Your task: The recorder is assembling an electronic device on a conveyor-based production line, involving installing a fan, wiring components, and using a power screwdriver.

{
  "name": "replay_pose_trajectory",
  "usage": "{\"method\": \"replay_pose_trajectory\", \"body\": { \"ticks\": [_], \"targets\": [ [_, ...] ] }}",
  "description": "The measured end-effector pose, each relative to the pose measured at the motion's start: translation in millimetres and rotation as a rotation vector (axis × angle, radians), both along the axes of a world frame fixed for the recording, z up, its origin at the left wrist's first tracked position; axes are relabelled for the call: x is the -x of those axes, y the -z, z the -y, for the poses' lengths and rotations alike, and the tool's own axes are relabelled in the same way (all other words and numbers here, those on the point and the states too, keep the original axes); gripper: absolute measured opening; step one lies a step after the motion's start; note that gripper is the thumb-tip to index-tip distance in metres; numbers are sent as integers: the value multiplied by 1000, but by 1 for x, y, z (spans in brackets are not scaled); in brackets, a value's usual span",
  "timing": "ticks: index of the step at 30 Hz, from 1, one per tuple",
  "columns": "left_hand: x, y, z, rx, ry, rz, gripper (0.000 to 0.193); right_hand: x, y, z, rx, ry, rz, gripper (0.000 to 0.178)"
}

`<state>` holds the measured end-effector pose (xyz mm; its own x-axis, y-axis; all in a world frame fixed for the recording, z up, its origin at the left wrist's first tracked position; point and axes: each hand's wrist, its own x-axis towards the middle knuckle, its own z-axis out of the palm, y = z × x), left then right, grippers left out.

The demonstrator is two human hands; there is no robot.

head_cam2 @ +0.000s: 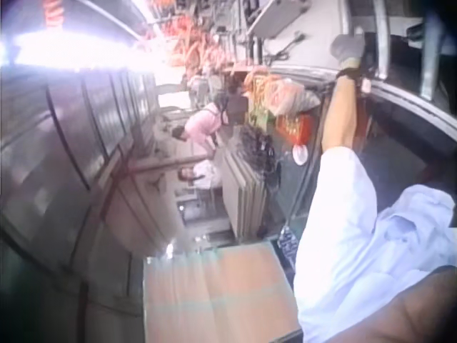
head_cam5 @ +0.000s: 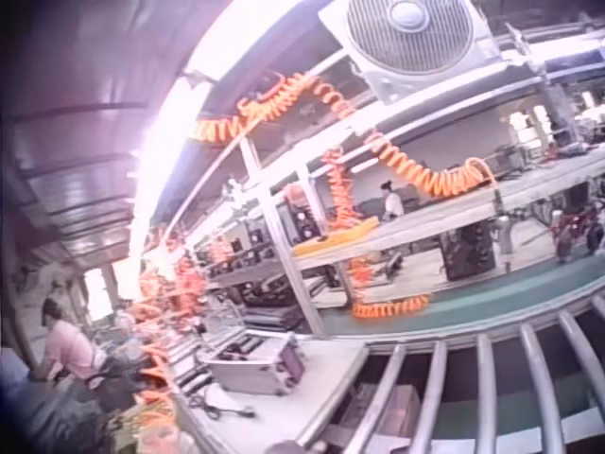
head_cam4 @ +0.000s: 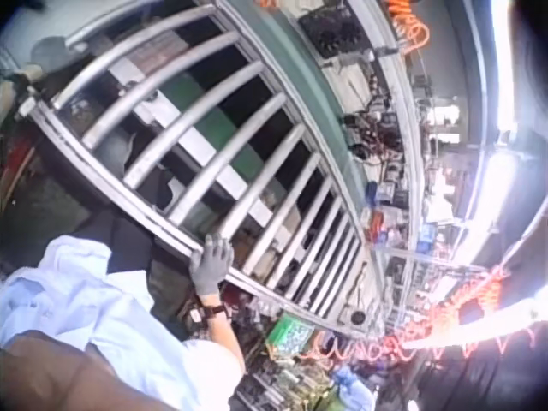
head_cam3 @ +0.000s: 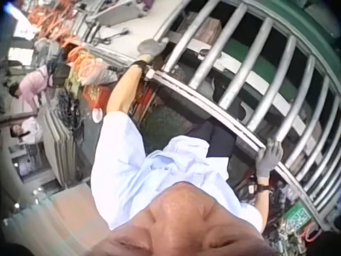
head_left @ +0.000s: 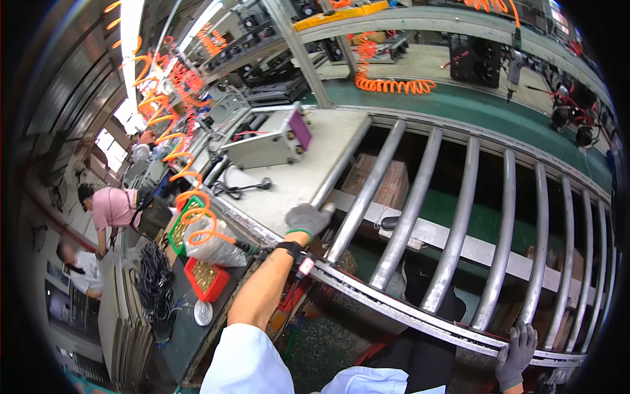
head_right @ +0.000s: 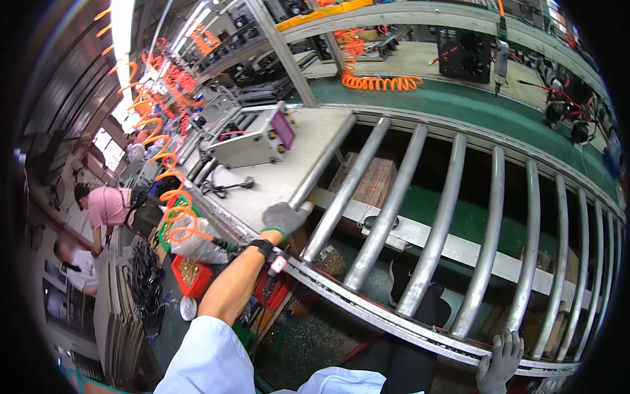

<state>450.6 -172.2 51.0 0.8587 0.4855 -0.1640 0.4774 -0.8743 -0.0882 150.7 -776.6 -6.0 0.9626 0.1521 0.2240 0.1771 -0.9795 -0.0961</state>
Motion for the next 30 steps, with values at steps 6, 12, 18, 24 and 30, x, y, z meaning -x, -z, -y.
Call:
{"method": "replay_pose_trajectory", "body": {
  "ticks": [6, 12, 18, 24, 30],
  "targets": [
    [62, -25, 108, 87, 241, -60, 87, 7, 12, 6, -17, 14, 85, 47],
    [108, -33, 203, 186, 475, -87, 90, 11, 15, 13, -105, 1, 129, 47],
    [145, -20, 292, 241, 702, -14, 85, -5, 5, 6, -274, 69, 126, 48],
    [172, 7, 331, 659, 970, 9, 56, -82, -60, -31, -319, -134, 127, 44],
    [178, 38, 225, 686, 965, 1116, 53, -162, -125, -87, -322, -307, 135, 49]
  ]
}}
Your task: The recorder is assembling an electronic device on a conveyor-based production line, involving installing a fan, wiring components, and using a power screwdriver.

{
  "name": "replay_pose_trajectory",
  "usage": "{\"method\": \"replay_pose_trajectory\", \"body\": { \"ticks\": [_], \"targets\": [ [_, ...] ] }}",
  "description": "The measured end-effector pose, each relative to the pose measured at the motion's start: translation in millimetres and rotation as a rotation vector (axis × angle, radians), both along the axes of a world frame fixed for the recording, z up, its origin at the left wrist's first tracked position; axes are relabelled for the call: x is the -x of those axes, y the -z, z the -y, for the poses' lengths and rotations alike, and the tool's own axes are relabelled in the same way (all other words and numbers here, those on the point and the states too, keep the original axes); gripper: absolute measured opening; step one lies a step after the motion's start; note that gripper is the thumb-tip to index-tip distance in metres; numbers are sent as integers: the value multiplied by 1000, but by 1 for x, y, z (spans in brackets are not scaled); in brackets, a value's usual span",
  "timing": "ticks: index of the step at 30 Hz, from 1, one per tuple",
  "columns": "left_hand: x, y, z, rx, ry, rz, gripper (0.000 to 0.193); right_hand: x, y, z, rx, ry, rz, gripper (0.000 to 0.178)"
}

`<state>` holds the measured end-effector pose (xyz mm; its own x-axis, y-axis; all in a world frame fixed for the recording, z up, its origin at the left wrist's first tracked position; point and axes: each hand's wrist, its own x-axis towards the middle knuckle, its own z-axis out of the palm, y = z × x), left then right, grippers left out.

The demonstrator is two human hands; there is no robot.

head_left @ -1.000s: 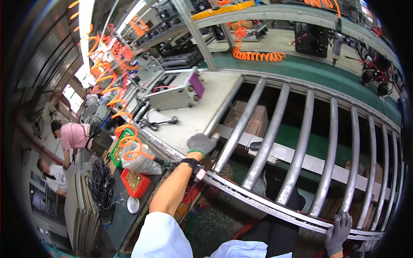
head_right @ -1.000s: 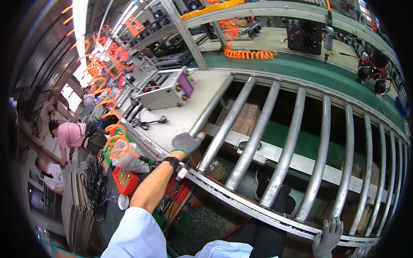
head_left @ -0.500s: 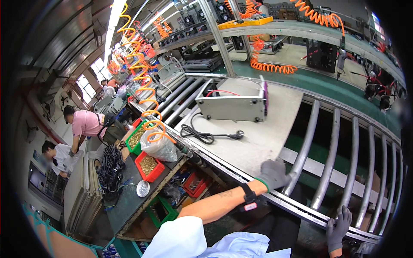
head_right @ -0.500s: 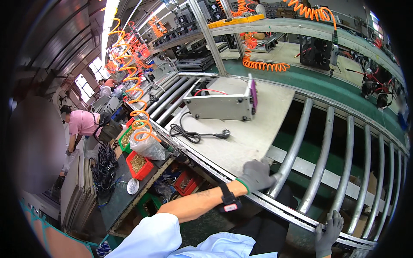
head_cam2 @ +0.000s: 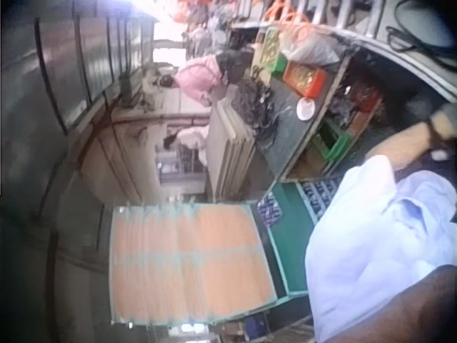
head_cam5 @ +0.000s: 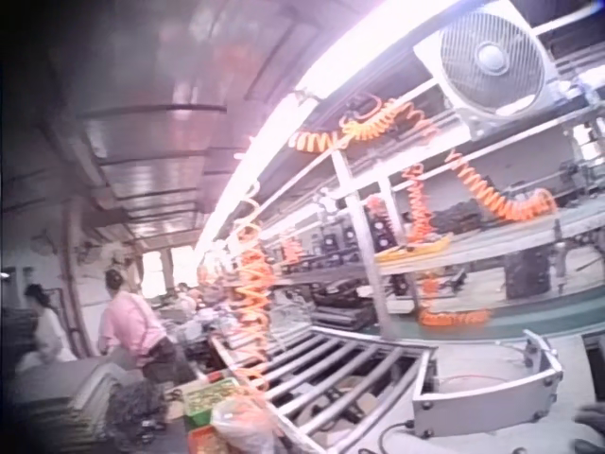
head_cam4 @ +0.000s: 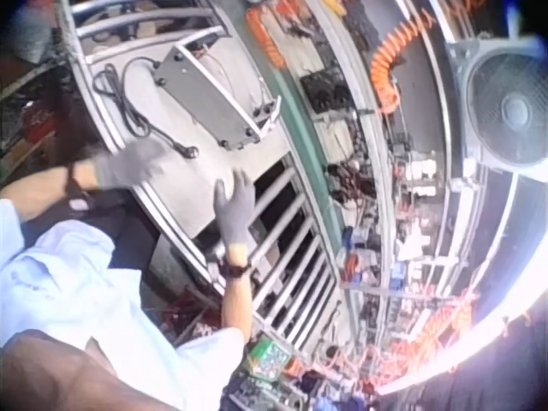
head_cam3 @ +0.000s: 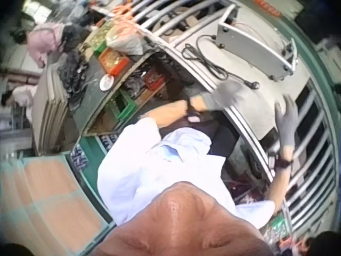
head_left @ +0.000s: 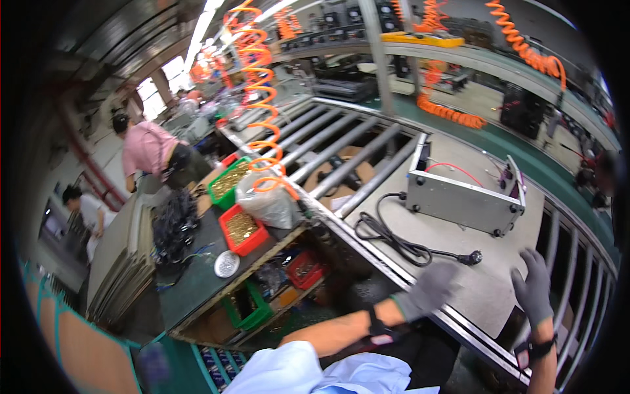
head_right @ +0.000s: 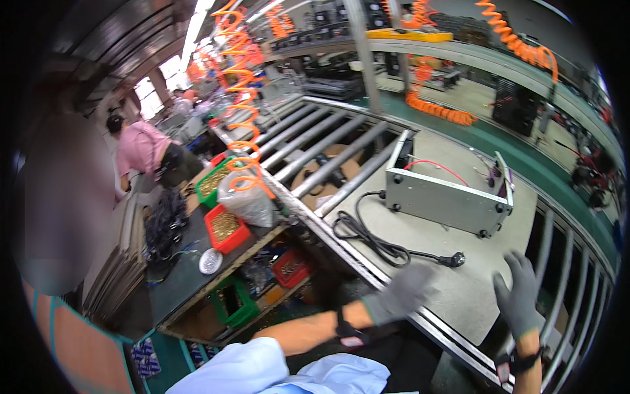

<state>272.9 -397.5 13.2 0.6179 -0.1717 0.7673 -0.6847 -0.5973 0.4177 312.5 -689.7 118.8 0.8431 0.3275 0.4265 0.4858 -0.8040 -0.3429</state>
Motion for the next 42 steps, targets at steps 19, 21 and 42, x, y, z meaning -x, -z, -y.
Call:
{"method": "replay_pose_trajectory", "body": {
  "ticks": [19, 21, 42],
  "targets": [
    [-49, -71, -74, 558, -167, -289, 26, -64, 20, 11, 152, 77, 332, 41],
    [-80, -102, -70, 718, -56, -389, 31, -31, 22, 22, 143, 61, 357, 43],
    [-272, 30, 104, 44, 378, -1081, 39, 100, 14, 60, 151, 216, 360, 43]
  ]
}}
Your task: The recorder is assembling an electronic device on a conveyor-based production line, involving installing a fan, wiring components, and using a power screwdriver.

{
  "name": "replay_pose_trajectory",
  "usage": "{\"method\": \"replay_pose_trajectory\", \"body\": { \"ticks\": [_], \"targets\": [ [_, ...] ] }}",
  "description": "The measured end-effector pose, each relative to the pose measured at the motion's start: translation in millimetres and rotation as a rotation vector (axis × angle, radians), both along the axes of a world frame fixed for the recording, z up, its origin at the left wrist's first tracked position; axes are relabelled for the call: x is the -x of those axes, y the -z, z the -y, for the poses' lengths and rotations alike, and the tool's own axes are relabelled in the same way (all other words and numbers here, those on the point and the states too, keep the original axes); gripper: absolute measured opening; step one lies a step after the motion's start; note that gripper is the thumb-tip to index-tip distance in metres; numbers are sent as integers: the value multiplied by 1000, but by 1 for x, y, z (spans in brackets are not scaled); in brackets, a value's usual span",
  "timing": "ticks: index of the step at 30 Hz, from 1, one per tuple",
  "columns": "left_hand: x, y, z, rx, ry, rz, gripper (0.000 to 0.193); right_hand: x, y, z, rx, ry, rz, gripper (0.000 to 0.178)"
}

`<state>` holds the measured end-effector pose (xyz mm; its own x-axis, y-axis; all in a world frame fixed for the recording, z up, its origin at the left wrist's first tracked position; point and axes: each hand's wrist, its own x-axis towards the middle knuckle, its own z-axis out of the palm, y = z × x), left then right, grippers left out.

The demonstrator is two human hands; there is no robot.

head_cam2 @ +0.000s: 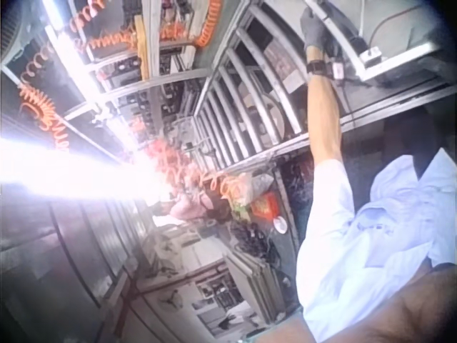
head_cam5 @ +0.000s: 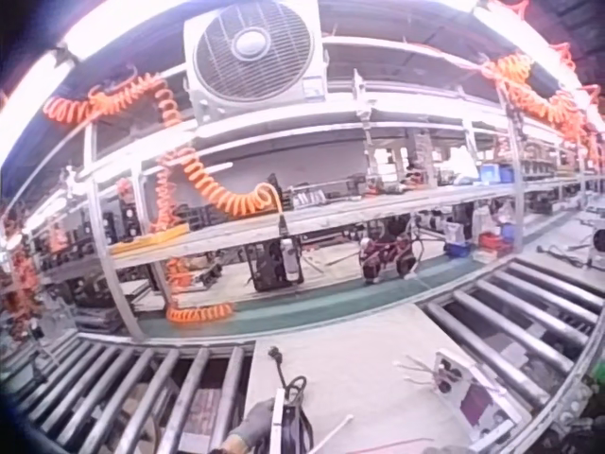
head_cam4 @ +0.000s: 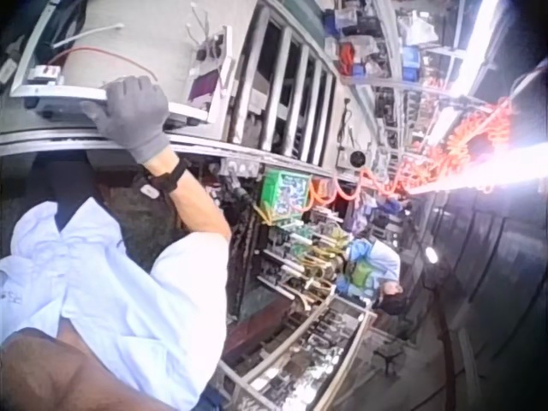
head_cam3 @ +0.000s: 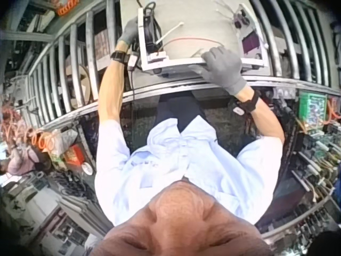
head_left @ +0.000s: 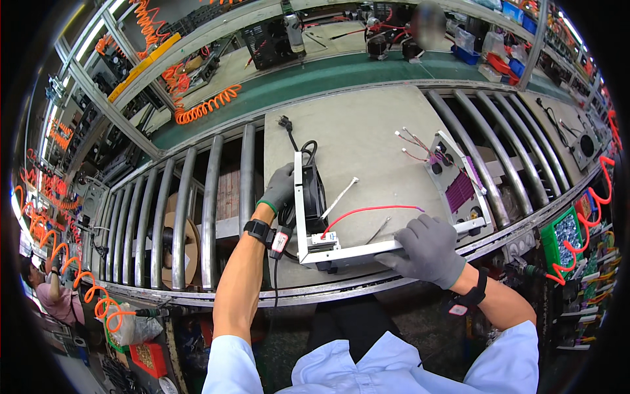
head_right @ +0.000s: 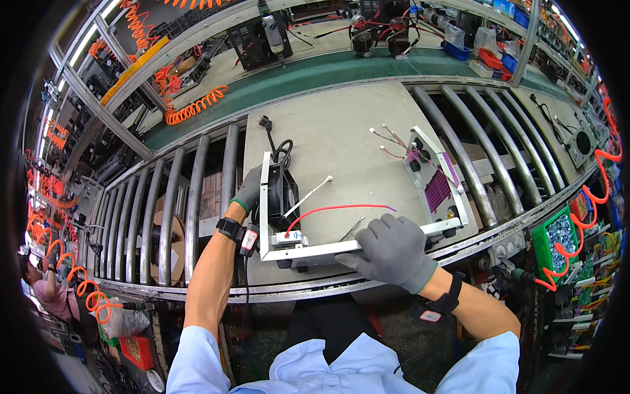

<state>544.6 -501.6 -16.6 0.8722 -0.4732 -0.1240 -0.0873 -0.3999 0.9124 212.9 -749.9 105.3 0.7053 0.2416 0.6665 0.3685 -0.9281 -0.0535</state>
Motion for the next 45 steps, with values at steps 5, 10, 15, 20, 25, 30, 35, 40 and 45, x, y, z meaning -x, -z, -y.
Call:
{"method": "replay_pose_trajectory", "body": {
  "ticks": [5, 10, 15, 20, 25, 30, 35, 40, 45],
  "targets": [
    [9, -15, -14, -392, 124, 370, 45, -7, -5, 4, -15, -41, 16, 41],
    [20, -21, -46, -223, 114, 438, 34, -8, 4, -9, -26, -64, 10, 40],
    [17, -49, -97, -29, -159, 137, 29, -19, 14, -59, -155, -144, -27, 38],
    [-16, -41, -117, 309, -240, -421, 26, -40, 10, -66, -110, -192, -19, 39],
    [-74, 34, -99, 185, 62, -196, 31, -39, 7, -45, -53, -114, 4, 38],
    [-54, 52, -126, 134, -66, 37, 24, -47, 2, -48, -35, -149, -4, 37],
    [-1, 8, -167, 119, -194, 57, 25, -56, 1, -72, 25, -203, -68, 37],
    [97, -22, -246, -331, -312, 523, 51, -58, -25, -89, -91, -245, -335, 45],
    [178, 20, -276, -759, -347, 679, 53, -112, -35, -119, -54, -372, -1087, 57]
  ]
}}
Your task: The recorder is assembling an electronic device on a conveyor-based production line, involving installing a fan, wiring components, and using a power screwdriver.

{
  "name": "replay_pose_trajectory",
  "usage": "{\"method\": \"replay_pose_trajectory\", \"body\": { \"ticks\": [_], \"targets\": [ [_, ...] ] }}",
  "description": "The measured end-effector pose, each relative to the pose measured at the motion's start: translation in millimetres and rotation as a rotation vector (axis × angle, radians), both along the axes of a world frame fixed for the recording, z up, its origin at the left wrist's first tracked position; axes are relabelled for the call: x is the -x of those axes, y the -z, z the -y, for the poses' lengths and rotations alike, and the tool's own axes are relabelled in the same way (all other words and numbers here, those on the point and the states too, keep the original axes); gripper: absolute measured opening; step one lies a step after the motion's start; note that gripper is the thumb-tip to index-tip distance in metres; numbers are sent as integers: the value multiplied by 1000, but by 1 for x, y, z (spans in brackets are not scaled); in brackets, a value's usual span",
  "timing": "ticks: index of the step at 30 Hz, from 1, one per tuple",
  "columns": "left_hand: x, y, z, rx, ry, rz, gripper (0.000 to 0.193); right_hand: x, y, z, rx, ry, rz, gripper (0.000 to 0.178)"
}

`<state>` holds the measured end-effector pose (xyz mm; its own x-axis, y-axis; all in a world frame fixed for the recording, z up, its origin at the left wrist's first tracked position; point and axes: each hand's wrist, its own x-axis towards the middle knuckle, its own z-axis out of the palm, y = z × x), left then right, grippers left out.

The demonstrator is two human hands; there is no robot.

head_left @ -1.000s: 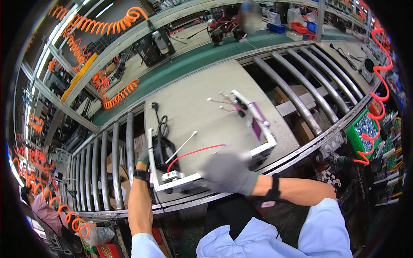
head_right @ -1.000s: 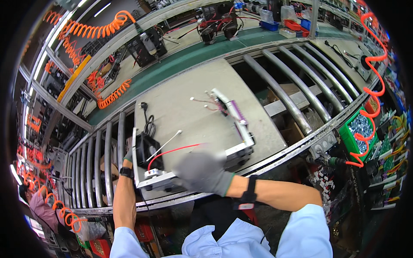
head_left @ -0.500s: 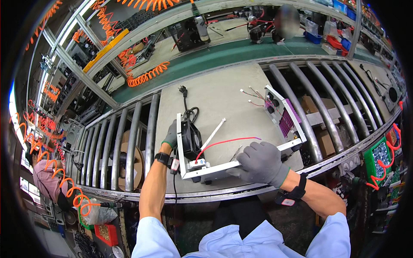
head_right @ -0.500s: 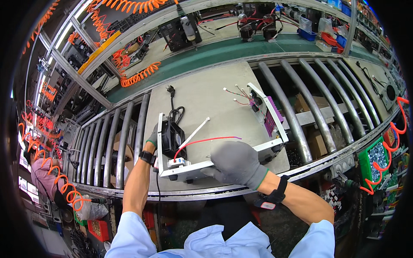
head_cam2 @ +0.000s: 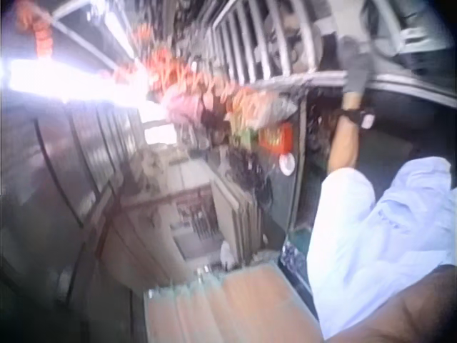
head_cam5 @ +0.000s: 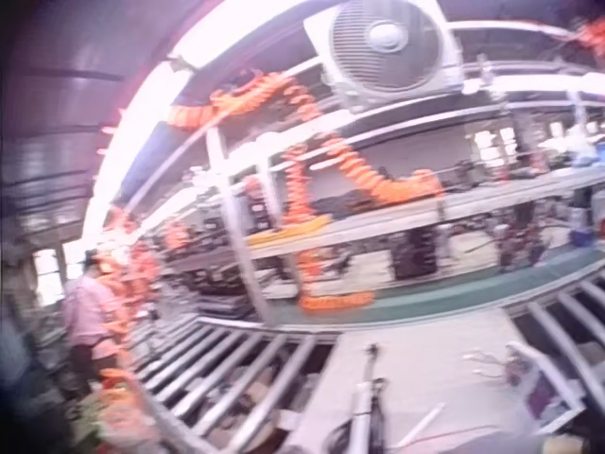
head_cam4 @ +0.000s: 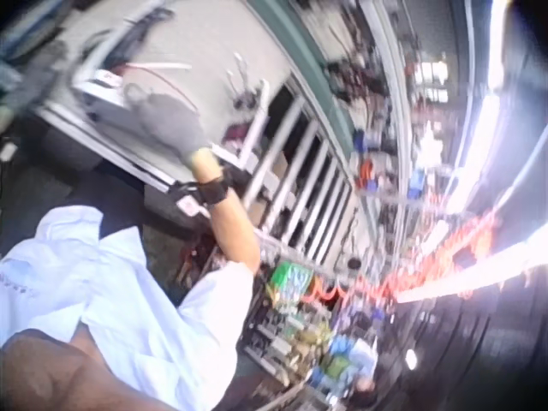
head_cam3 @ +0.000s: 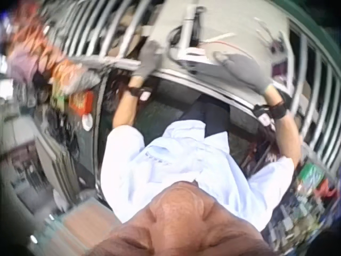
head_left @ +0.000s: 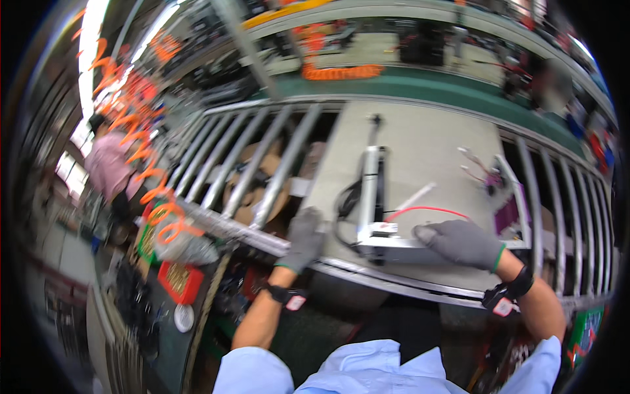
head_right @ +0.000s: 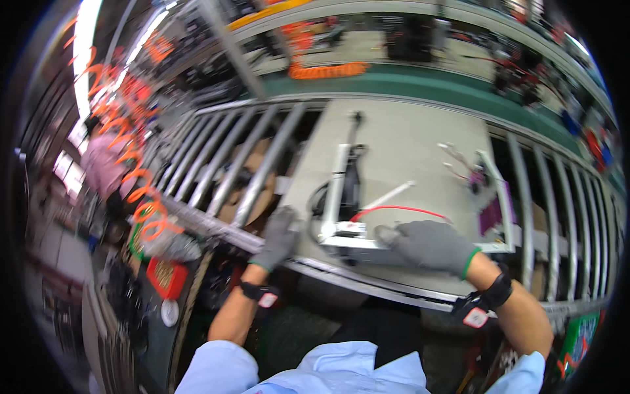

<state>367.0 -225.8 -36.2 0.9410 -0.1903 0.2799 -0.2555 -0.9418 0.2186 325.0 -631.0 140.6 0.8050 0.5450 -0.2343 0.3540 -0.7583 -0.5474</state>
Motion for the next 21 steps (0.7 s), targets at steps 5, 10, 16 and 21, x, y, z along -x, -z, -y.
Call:
{"method": "replay_pose_trajectory", "body": {
  "ticks": [5, 10, 16, 21],
  "targets": [
    [38, 18, 15, 26, -15, 189, 64, -45, 13, -61, -493, 529, -583, 62],
    [66, -7, 21, 284, -13, 121, 54, -44, 2, -124, -678, 147, 423, 69],
    [138, -30, -4, 573, -118, 312, 34, -22, -5, -202, 281, -331, 579, 43],
    [206, -71, -112, 425, -453, 365, 24, -23, -11, -213, 739, -427, 498, 25]
  ]
}}
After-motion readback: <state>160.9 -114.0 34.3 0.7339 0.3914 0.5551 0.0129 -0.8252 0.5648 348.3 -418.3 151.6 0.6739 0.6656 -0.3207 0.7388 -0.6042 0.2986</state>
